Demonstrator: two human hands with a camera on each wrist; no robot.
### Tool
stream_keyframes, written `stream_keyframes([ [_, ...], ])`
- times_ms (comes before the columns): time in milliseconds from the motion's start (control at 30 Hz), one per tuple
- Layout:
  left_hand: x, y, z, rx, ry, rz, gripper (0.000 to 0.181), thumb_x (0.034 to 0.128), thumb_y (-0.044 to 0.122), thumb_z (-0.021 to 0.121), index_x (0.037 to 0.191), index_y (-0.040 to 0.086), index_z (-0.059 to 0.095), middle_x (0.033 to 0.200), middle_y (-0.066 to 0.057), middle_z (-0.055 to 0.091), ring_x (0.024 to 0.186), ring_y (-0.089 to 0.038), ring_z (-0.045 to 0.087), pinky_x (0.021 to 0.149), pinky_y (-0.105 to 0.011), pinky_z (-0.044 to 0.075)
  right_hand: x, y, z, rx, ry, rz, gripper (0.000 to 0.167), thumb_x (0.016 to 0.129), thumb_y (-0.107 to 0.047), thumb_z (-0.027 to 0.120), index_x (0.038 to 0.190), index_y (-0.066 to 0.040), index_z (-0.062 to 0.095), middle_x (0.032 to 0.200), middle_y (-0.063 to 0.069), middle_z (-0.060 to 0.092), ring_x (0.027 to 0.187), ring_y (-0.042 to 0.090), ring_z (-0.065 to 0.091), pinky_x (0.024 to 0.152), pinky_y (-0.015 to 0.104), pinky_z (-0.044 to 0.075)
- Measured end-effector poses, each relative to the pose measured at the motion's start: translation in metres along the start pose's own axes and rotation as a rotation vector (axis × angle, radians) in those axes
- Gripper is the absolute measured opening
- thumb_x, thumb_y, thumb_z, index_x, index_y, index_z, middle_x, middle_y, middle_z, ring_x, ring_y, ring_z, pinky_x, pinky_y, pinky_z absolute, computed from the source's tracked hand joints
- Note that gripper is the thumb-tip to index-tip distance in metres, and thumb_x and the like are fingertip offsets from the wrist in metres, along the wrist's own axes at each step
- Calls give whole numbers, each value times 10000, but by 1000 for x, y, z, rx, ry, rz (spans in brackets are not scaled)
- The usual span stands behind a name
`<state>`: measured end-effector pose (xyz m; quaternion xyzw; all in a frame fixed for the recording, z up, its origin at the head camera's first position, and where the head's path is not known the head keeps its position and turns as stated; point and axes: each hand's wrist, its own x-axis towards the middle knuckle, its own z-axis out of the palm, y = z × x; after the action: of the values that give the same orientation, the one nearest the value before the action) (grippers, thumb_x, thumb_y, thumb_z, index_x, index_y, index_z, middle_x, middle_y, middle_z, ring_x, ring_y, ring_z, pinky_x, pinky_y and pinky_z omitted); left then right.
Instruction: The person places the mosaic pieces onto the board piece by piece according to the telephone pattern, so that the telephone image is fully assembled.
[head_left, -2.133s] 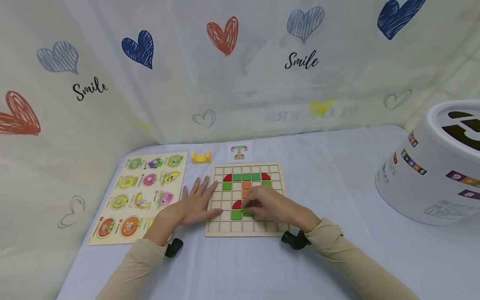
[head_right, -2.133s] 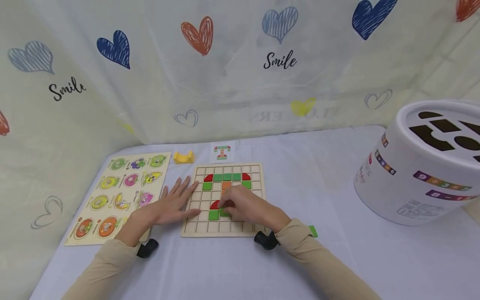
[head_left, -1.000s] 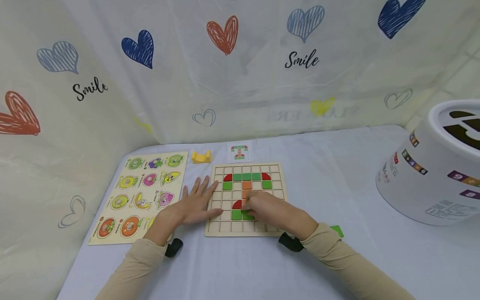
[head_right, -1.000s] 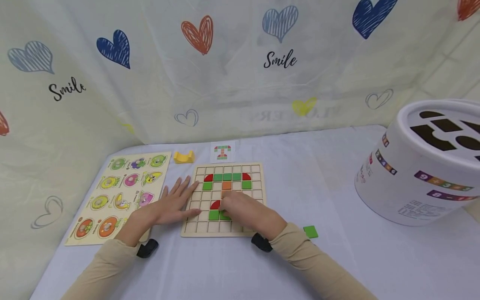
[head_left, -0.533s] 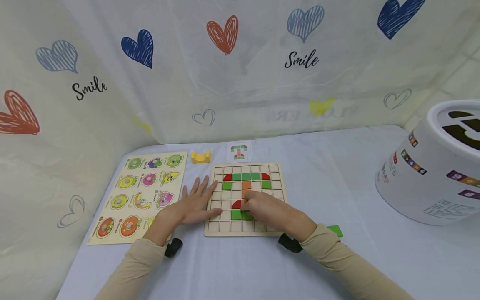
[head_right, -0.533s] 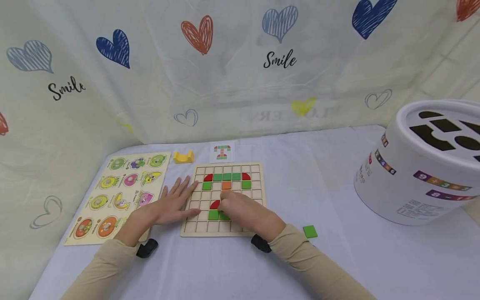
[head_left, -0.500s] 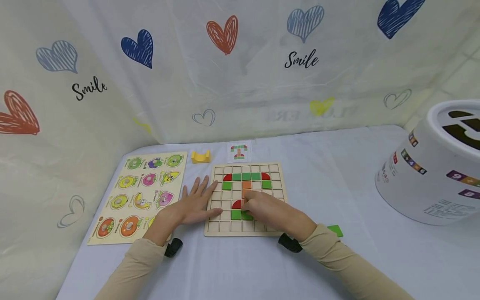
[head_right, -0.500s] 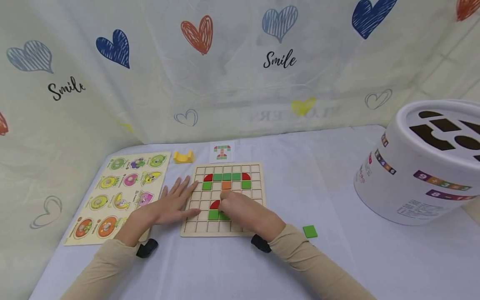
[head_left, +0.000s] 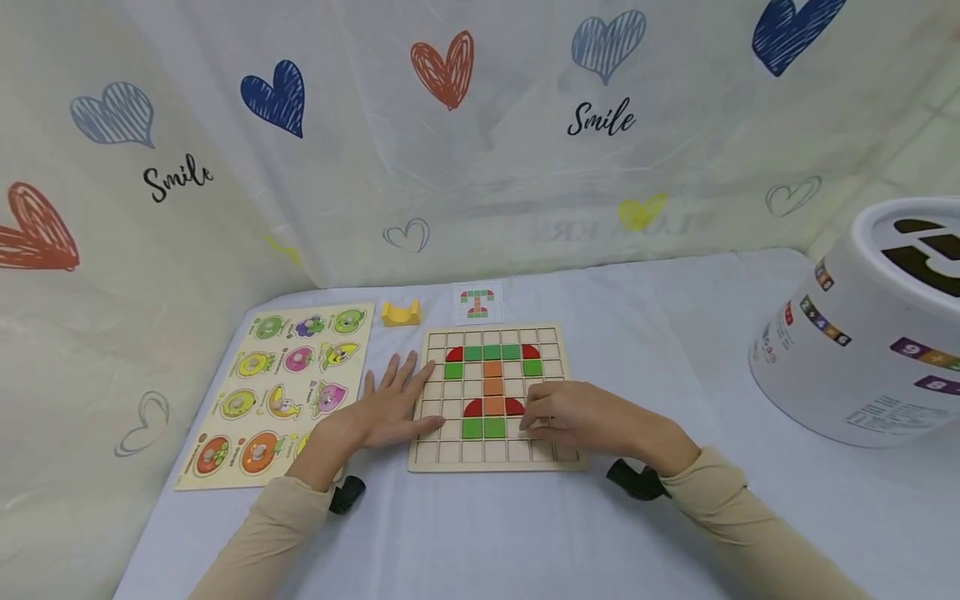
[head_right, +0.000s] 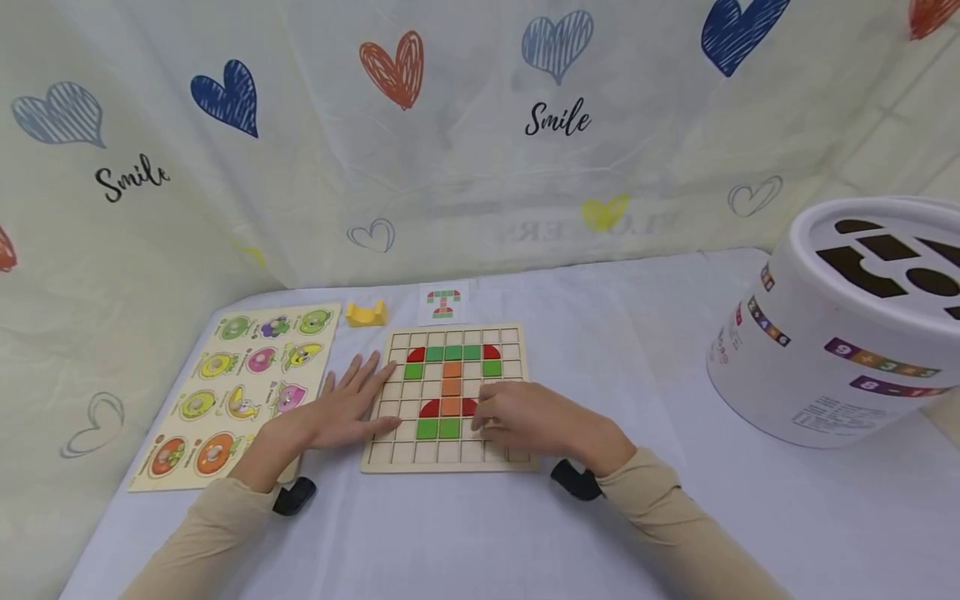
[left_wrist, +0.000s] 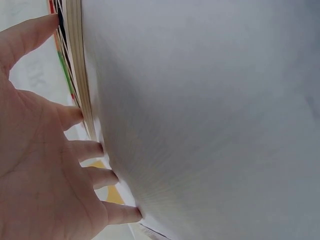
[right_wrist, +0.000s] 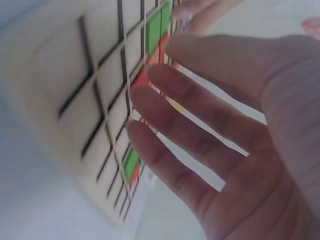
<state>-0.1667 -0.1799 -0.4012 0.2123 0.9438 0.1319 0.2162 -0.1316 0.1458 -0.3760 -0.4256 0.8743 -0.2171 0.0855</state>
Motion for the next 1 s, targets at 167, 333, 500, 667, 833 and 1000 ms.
stream_keyframes([
  [167,-1,1,-2,-9,4,-1,938,1011,609,507,1690,95,113,1745,-206,-29,1590,-452,-81,1191,-747,-55,-40,18,-21,94,-44,105,104,940,-105,782,1029,-148,810,954,-162,659,863,6,600,789,294,568],
  [333,-1,1,-1,-7,3,-5,936,1011,608,506,1688,90,121,1744,-210,-18,1590,-455,-72,1190,-752,-46,-76,31,-32,138,-77,190,152,895,-142,833,1041,-171,802,951,-170,660,878,29,610,785,309,567],
  [500,0,2,0,3,2,-2,933,1014,615,497,1688,91,121,1745,-207,-17,1590,-450,-74,1192,-750,-43,-104,39,-33,198,-125,246,271,806,-140,907,1043,-186,784,976,-164,650,882,45,605,776,296,561],
  [667,-1,2,-1,6,-1,2,931,1018,606,504,1690,96,110,1746,-197,-33,1591,-436,-98,1194,-742,-56,-119,43,-31,261,-141,283,326,765,-39,909,1036,-150,765,942,-133,620,855,45,584,756,277,564],
  [833,-2,3,-2,-3,3,10,922,1024,596,503,1689,91,111,1744,-208,-27,1589,-446,-91,1191,-748,-50,-121,47,-31,298,-126,267,311,755,26,895,995,-108,751,921,-113,631,827,46,605,741,279,585],
  [1000,-1,2,0,-10,4,10,924,1022,600,505,1689,90,117,1743,-213,-18,1589,-453,-78,1187,-755,-45,-118,47,-30,324,-137,275,300,761,17,894,969,-135,741,905,-116,631,822,38,616,750,271,586],
])
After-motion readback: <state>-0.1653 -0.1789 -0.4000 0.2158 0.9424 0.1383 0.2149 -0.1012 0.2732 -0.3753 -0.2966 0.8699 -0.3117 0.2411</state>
